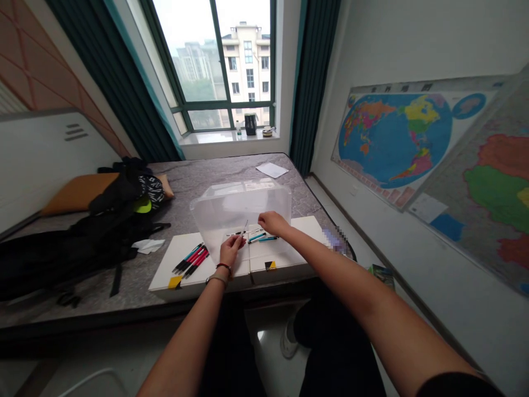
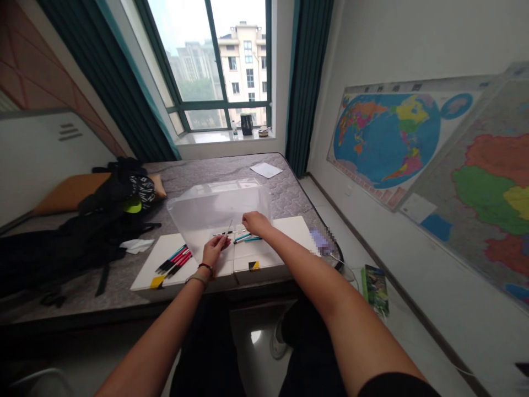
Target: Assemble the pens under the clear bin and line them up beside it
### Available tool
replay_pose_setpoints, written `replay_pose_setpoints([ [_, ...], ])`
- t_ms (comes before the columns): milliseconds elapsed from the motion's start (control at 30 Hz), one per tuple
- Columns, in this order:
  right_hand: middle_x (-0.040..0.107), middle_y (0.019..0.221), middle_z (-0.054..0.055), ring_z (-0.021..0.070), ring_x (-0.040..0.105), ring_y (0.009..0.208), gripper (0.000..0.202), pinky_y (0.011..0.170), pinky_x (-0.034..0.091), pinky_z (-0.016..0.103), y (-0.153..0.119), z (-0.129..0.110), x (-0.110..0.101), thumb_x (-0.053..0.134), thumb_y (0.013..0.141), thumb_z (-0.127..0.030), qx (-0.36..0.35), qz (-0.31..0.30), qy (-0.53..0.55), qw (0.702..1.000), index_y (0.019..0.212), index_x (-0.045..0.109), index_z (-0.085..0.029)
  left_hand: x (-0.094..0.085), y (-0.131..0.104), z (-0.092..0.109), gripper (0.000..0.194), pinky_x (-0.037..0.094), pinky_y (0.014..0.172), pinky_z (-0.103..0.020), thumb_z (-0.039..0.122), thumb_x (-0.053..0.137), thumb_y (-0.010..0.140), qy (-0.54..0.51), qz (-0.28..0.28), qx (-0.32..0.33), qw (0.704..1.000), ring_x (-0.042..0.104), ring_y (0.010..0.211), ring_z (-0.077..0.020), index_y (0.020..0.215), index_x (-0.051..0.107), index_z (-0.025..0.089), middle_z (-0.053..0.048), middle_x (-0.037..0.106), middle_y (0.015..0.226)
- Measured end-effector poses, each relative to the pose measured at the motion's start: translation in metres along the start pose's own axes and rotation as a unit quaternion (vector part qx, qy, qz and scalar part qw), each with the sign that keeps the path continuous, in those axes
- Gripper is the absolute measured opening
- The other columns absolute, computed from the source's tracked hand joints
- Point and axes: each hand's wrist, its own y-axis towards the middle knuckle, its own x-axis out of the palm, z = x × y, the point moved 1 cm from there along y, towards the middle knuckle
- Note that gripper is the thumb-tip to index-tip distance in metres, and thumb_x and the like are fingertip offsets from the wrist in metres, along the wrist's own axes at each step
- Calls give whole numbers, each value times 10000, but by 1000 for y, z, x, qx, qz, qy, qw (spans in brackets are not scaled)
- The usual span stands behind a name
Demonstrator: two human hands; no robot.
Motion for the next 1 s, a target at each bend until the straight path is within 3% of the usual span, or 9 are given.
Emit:
replay_pose_setpoints([
  [133,717,913,164,289,669,874,109,768,480,333,7,3,2,759,608,-93,32,-132,-157,978,673,710,-167,-1,0,0,527,555,829,-386,583,704,677,1,7,1,1000,692,785,-187,926,646,123,-102,721,850],
  [233,722,868,142,267,677,834,161,736,485,303,9,7,12,752,555,-38,21,-137,-146,979,625,700,-173,-1,0,0,541,560,813,-382,602,696,674,4,11,2,1000,694,778,-189,921,642,124,-104,722,845],
  [433,730,899,119,244,684,839,210,736,485,273,11,6,30,713,579,-16,-42,-184,-156,970,697,730,-189,0,0,2,539,560,808,-385,604,701,665,3,11,-1,1000,694,764,-190,904,641,125,-104,722,834],
  [700,723,854,163,288,688,898,167,811,510,343,29,24,23,730,579,4,-18,-146,-184,972,621,694,-154,-1,1,-1,517,562,813,-390,609,677,690,9,11,6,1000,690,771,-188,886,638,132,-100,720,837],
  [1000,710,730,141,298,684,911,231,868,495,392,47,23,24,732,539,58,7,-141,-160,977,525,633,-150,-1,1,-3,443,550,852,-392,517,744,663,-34,7,6,999,689,786,-180,873,636,142,-73,713,820],
])
